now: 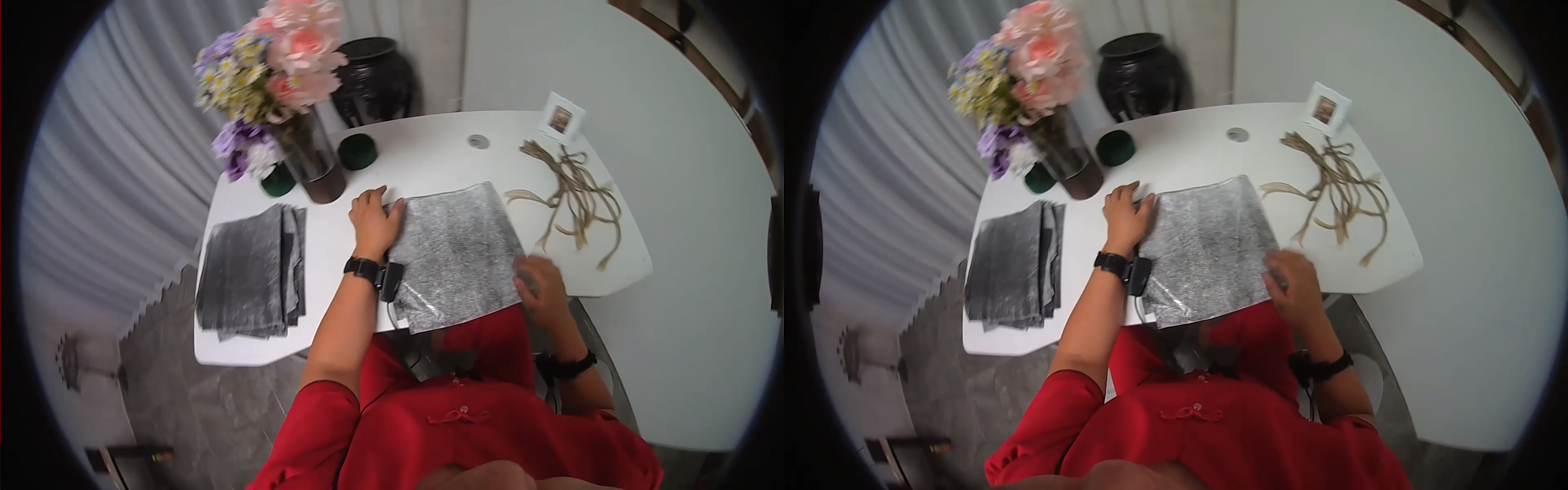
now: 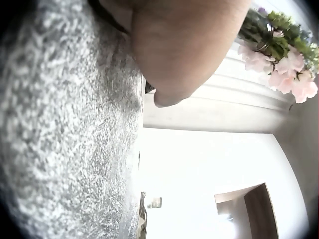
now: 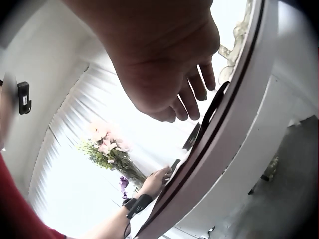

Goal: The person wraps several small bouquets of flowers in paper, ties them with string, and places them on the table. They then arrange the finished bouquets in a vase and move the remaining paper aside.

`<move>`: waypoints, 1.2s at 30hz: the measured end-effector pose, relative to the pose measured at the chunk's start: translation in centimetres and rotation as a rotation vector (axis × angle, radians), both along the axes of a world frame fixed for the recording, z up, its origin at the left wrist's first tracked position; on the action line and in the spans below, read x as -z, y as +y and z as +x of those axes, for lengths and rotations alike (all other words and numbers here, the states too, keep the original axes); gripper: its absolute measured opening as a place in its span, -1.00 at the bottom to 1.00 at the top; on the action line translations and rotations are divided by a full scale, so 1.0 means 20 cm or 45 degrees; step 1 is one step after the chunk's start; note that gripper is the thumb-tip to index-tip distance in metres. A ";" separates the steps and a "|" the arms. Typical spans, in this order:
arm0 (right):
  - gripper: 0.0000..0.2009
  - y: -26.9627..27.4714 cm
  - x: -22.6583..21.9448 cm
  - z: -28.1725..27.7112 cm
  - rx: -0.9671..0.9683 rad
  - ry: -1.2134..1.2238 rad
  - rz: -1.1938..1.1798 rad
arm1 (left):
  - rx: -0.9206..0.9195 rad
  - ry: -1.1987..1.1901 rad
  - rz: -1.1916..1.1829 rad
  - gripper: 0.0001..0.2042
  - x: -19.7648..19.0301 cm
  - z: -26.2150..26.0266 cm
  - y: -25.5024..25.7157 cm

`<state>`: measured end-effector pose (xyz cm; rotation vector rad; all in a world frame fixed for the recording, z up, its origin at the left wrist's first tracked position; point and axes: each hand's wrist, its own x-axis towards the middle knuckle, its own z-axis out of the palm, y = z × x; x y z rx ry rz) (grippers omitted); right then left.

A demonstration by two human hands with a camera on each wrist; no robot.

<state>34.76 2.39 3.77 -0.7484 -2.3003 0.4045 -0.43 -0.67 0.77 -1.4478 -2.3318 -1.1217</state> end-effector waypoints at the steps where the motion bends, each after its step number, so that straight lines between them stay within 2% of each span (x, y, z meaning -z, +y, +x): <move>1: -0.68 0.05 -0.04 -0.04 0.039 -0.102 0.101 | -0.086 0.012 0.044 -0.55 -0.01 0.00 -0.01; 3: -0.64 0.12 0.02 -0.12 -0.038 -0.143 0.077 | -0.270 0.017 0.037 -0.52 -0.01 -0.02 -0.06; 5: -0.57 0.16 0.09 -0.19 -0.078 -0.287 0.021 | -0.256 -0.038 -0.073 -0.53 -0.01 -0.02 -0.12; 7: -0.56 0.12 0.07 -0.21 -0.086 -0.275 0.038 | -0.248 -0.061 -0.100 -0.53 -0.01 0.00 -0.18; 9: -0.55 0.13 0.08 -0.21 -0.053 -0.259 0.009 | 0.034 -0.443 0.014 -0.53 -0.04 0.05 -0.27; 10: -0.55 0.14 0.08 -0.21 -0.076 -0.257 0.010 | 0.011 -0.442 0.017 -0.53 -0.05 0.10 -0.33; 12: -0.56 0.14 0.09 -0.21 -0.058 -0.253 0.006 | 0.147 -1.169 0.104 -0.52 -0.10 0.26 -0.47; 15: -0.57 0.15 0.10 -0.20 -0.088 -0.222 0.021 | -0.022 -0.421 0.262 -0.59 -0.08 0.48 -0.66; 16: -0.57 0.15 0.10 -0.19 -0.083 -0.214 0.021 | 0.031 -0.388 0.358 -0.66 -0.07 0.54 -0.73; 18: -0.57 0.15 0.12 -0.19 -0.095 -0.199 0.035 | 0.054 -0.932 0.589 -0.87 0.09 0.67 -0.84; 19: -0.57 0.15 0.12 -0.19 -0.097 -0.196 0.034 | 0.114 -1.197 0.533 -0.92 0.15 0.72 -0.90; 22: -0.56 0.13 0.12 -0.20 -0.090 -0.208 0.034 | 0.209 -1.722 0.182 -0.85 0.18 0.79 -1.02; 23: -0.56 0.12 0.13 -0.20 -0.088 -0.206 0.038 | 0.196 -1.721 0.190 -0.85 0.17 0.80 -1.02; 25: -0.55 0.07 0.13 -0.20 -0.104 -0.204 0.055 | 0.194 -2.202 0.257 -0.76 0.14 0.83 -0.98; 26: -0.55 -0.01 0.12 -0.20 -0.142 -0.219 0.019 | 0.188 -2.201 0.275 -0.76 0.13 0.84 -0.96; 28: -0.54 -0.16 0.12 -0.21 -0.216 -0.258 -0.010 | -0.022 -2.193 0.790 -0.65 0.12 0.84 -0.93; 30: -0.57 -0.23 0.04 -0.19 -0.415 -0.251 -0.018 | -0.090 -2.101 0.765 -0.61 0.13 0.82 -0.96; 31: -0.57 -0.20 0.04 -0.20 -0.433 -0.249 -0.017 | -0.163 -1.936 0.557 -0.60 0.13 0.81 -0.99; 33: -0.61 -0.04 0.05 -0.18 -0.435 -0.012 -0.479 | -0.303 -1.602 0.145 -0.62 -0.02 0.81 -1.05; 34: -0.64 0.05 0.07 -0.17 -0.331 0.051 -0.345 | -0.310 -1.597 0.148 -0.62 -0.01 0.78 -1.09; 35: -0.64 0.16 0.10 -0.16 -0.172 -0.021 -0.220 | -0.265 -1.292 0.201 -0.63 0.03 0.75 -1.12; 36: -0.65 0.18 0.13 -0.15 -0.199 -0.041 -0.203 | -0.217 -0.987 0.249 -0.64 0.00 0.73 -1.16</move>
